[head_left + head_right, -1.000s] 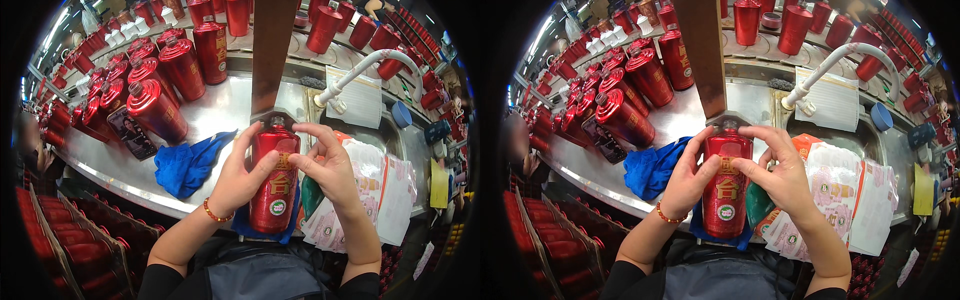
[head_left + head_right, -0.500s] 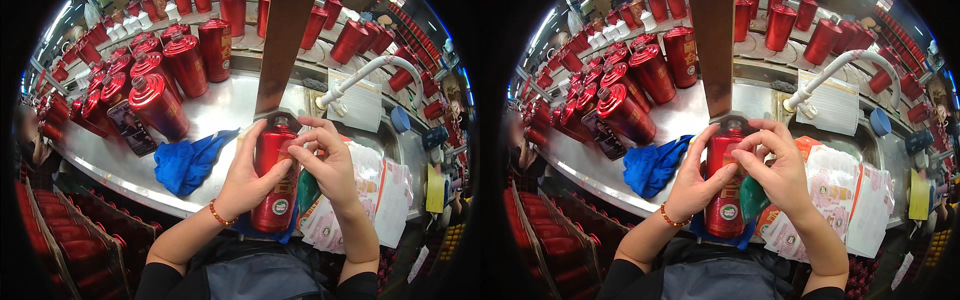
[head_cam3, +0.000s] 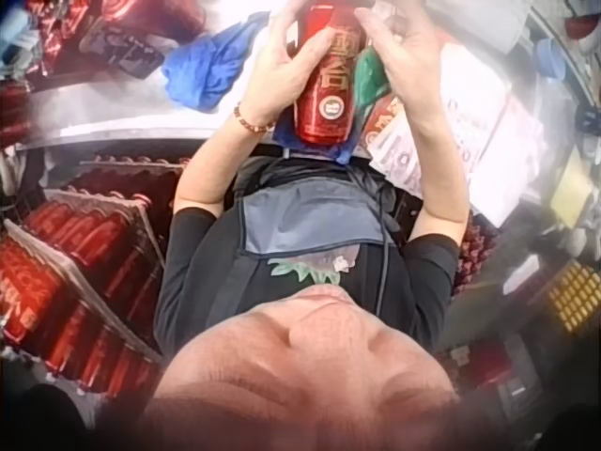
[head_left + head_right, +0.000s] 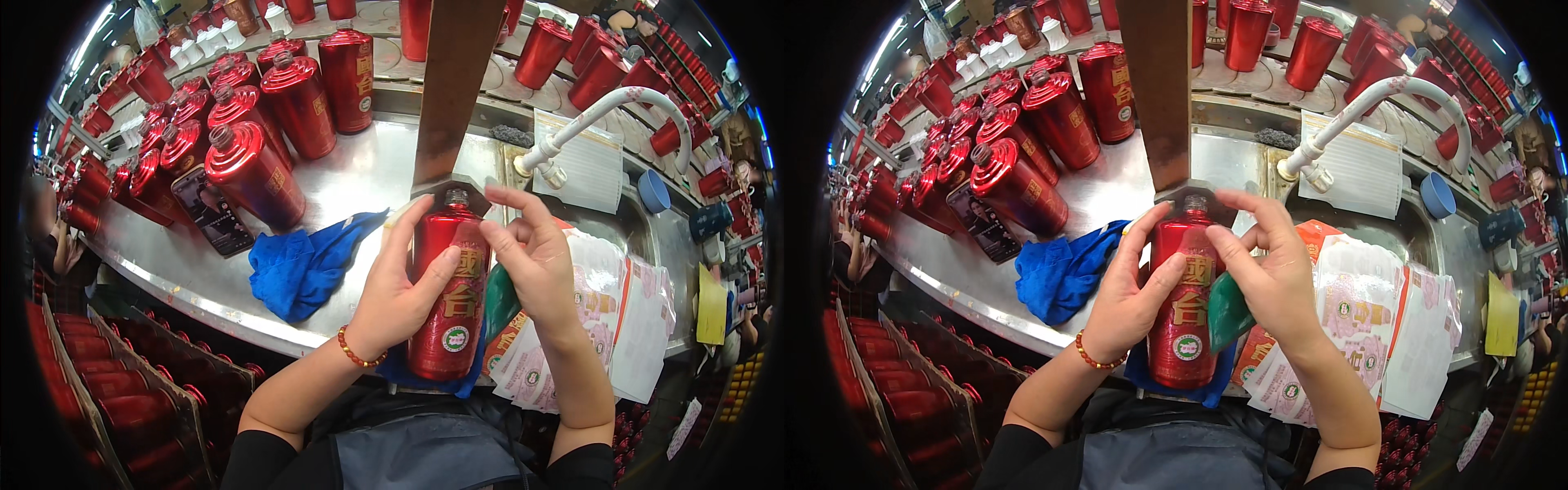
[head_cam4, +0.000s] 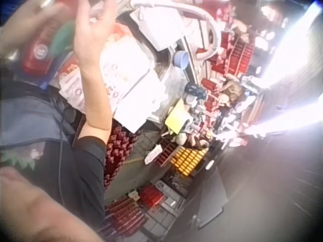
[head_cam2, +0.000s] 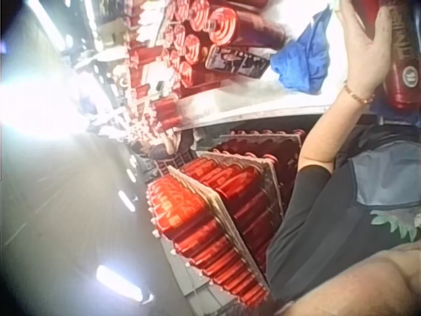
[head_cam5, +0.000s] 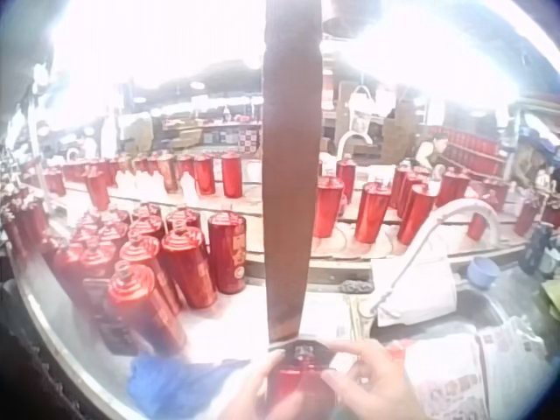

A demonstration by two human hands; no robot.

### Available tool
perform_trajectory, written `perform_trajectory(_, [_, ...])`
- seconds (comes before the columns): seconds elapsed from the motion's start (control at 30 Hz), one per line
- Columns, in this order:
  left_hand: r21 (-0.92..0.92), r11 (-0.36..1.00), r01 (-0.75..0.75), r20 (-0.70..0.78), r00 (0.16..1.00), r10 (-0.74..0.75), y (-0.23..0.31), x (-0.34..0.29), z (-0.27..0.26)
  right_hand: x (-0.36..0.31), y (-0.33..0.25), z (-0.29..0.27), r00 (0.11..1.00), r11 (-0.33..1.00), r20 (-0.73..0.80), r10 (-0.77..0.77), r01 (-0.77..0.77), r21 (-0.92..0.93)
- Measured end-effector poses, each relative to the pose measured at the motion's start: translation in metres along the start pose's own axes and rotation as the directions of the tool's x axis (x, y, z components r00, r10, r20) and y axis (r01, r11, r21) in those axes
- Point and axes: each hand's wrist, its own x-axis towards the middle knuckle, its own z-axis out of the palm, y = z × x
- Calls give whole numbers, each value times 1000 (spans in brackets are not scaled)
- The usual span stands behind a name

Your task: The person applies a gold label to a red cylindrical container, smooths it with a green tool, and wipes the surface with a blue cloth. The person repeats this process on multiple containers at a workstation.

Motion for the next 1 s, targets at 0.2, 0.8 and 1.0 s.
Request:
perform_trajectory(0.2, [-16, 1000, 16, 0, 1000, -16, 3, 2, 1, -12, 5, -4, 991, 990, 42, 127, -130, 63])
perform_trajectory(0.8, [-183, 974, 136, 70, 990, -125, 10, 3, -2, -5, 24, -21, 943, 931, 164, 289, -317, 183])
perform_trajectory(1.0, [32, 998, 56, 67, 996, -58, 4, 4, -6, 14, 8, -47, 972, 939, 69, 222, -233, 252])
